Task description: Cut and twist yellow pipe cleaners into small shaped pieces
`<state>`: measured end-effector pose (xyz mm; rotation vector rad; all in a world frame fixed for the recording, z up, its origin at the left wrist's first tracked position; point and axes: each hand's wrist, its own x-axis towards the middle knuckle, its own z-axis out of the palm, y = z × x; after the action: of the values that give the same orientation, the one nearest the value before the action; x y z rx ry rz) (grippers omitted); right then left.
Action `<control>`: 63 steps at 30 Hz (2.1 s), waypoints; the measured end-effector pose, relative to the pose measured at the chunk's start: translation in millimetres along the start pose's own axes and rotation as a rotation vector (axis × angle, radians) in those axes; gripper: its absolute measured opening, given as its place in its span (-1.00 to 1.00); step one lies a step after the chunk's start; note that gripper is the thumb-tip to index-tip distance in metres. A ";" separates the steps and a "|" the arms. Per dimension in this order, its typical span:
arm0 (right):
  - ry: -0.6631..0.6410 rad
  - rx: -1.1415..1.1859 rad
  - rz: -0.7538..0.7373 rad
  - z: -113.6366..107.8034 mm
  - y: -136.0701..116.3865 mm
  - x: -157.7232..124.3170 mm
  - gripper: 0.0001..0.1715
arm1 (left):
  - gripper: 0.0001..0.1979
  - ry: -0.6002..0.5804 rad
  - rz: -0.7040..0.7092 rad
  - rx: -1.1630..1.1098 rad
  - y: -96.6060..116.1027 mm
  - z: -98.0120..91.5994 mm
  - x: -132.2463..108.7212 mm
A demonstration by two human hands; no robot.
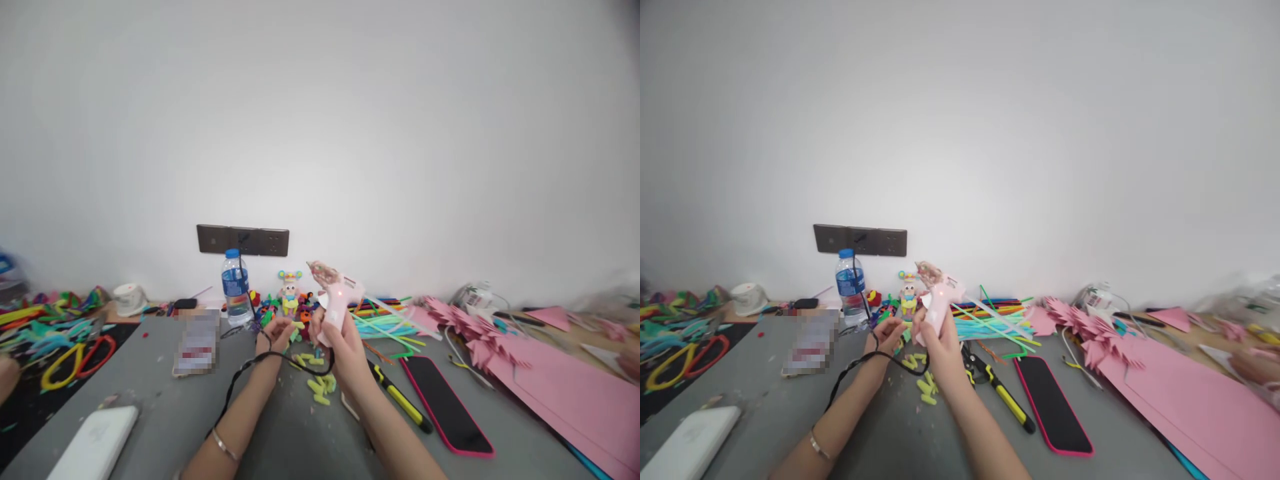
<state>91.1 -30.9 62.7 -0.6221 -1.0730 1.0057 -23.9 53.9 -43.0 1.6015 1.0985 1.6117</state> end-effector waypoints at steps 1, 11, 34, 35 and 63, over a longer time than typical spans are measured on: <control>-0.004 0.017 0.048 -8.2 0.1 -7.5 -0.84 | -0.70 -0.011 -0.015 -0.018 -1.3 -0.7 -0.4; 0.002 0.215 0.335 -50.6 24.8 -42.0 -0.62 | -0.77 0.004 -0.050 -0.065 2.8 -12.9 -0.8; 0.053 -0.030 0.413 -60.7 47.4 -51.4 -0.46 | -0.90 -0.036 0.046 -0.021 27.3 -17.4 -1.9; 0.052 -0.034 0.410 -61.1 47.6 -51.5 -0.46 | -0.90 -0.035 0.049 -0.024 27.2 -17.3 -2.0; 0.088 -0.048 0.451 -62.0 48.4 -51.3 -0.44 | -0.88 0.002 0.056 0.003 28.3 -20.1 -1.9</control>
<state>124.2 -53.0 -22.4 -0.9665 -0.8986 1.3289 -39.8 36.1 -17.7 1.6465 1.0662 1.6485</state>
